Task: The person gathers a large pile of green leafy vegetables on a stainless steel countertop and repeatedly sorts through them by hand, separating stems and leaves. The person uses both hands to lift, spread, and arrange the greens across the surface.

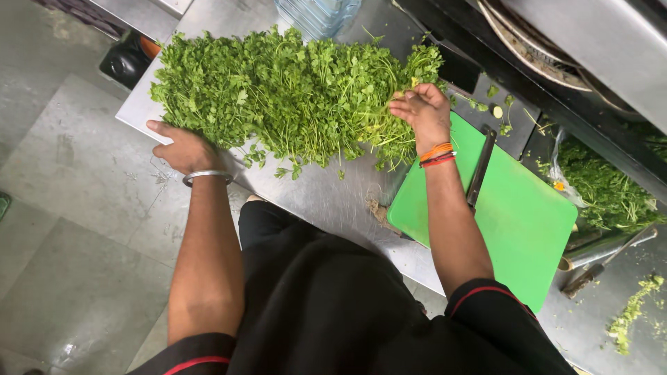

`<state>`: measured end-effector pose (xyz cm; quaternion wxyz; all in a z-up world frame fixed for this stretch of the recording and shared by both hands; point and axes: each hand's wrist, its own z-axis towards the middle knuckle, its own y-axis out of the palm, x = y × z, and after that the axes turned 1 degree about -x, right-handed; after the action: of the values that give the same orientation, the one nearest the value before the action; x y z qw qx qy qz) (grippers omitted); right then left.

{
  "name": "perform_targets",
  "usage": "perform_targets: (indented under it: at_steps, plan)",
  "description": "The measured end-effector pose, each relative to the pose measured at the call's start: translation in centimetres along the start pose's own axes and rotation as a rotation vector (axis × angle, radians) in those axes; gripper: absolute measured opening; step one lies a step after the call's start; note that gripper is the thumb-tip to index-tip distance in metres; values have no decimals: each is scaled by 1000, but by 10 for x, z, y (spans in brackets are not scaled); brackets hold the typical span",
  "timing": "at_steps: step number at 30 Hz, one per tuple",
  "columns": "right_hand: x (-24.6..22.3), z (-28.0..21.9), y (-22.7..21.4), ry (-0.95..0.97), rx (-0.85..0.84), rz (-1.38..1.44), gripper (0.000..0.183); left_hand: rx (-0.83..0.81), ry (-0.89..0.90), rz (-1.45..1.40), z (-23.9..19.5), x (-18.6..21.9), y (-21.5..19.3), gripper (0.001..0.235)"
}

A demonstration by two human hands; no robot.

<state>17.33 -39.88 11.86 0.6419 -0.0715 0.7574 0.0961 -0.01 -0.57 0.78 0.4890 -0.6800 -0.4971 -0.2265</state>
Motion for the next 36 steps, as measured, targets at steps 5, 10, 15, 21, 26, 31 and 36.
perform_targets:
  at_steps: [5, 10, 15, 21, 26, 31, 36]
  plan:
    - [4, 2, -4, 91, -94, 128, 8, -1, 25, -33, 4, -3, 2, 88]
    - [9, 5, 1, 146, -120, 0, 11, 2, 33, -27, 5, -4, 4, 87]
    - [8, -3, 14, -203, -87, -402, 8, 6, 32, -53, 5, -5, 5, 87]
    - [-22, -25, 23, -338, -65, -194, 10, 7, 30, -46, 8, -6, 6, 90]
    - [-32, -37, 26, -260, -41, 110, 5, 28, 39, -34, 9, -7, 8, 90]
    - [-23, -45, 16, -281, -33, -124, 9, 21, 37, -43, 8, -8, 7, 89]
    - [-17, -53, 12, -282, -45, -542, 21, 15, 47, -59, 9, -9, 6, 87]
